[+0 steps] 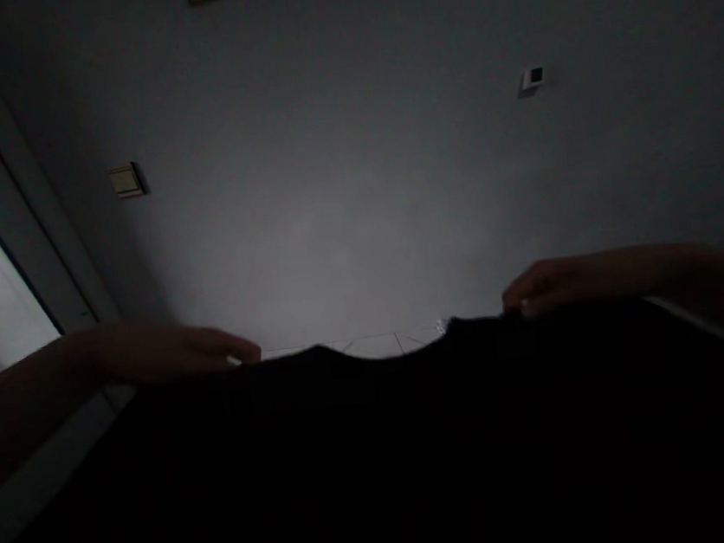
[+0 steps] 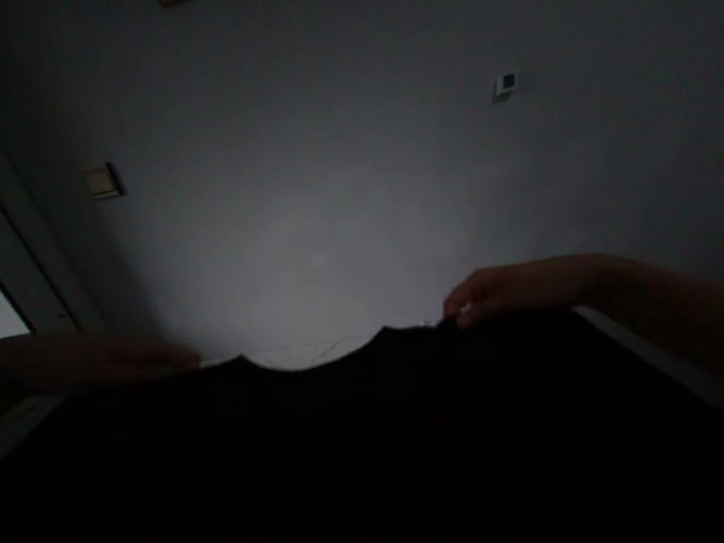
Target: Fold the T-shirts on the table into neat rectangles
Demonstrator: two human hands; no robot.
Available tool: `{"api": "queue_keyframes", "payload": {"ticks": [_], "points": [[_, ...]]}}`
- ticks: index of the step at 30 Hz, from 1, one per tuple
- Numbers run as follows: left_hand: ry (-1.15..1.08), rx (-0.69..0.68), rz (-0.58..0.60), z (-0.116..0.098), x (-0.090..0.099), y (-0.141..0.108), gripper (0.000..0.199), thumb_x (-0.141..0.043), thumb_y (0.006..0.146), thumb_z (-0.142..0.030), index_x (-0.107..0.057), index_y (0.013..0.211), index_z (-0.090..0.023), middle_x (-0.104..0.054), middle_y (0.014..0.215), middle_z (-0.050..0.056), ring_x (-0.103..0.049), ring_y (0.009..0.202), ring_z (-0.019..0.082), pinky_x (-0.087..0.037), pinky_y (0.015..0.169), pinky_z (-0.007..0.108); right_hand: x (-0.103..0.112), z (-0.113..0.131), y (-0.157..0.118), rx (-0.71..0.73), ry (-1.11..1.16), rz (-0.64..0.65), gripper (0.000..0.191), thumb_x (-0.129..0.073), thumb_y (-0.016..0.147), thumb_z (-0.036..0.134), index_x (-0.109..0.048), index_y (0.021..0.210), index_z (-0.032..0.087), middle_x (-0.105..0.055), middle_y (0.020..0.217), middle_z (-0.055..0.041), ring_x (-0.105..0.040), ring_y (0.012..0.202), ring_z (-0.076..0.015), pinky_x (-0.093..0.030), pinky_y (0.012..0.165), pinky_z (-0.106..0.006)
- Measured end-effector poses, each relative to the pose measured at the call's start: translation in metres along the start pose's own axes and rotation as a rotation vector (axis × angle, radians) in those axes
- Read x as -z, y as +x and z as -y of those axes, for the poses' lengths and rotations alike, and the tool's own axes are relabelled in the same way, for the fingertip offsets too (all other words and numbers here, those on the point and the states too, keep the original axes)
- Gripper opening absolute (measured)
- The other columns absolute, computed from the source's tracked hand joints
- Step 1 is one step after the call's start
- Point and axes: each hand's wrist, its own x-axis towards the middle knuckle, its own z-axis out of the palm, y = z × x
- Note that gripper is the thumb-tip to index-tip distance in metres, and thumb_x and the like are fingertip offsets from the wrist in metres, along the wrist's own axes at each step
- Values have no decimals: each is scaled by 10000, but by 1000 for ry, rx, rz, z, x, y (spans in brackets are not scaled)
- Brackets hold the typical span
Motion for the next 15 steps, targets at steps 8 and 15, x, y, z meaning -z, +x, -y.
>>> {"api": "queue_keyframes", "payload": {"ticks": [8,15], "points": [[173,-11,-291,91,-49,196,340,-449,917,-430,-662,986,-175,-722,971,52,-654,883,188,-496,776,253,-12,-114,182,47,-274,-429,398,-515,876,528,-711,841,184,-666,713,-26,-561,649,-156,-402,607,-261],[307,165,-382,149,-153,305,291,-457,960,-375,-618,1106,-183,-711,1092,120,-669,988,246,-474,803,294,-100,-199,290,-87,-462,-470,231,-526,933,391,-696,887,241,-714,810,-28,-625,749,-180,-324,605,-241]]}}
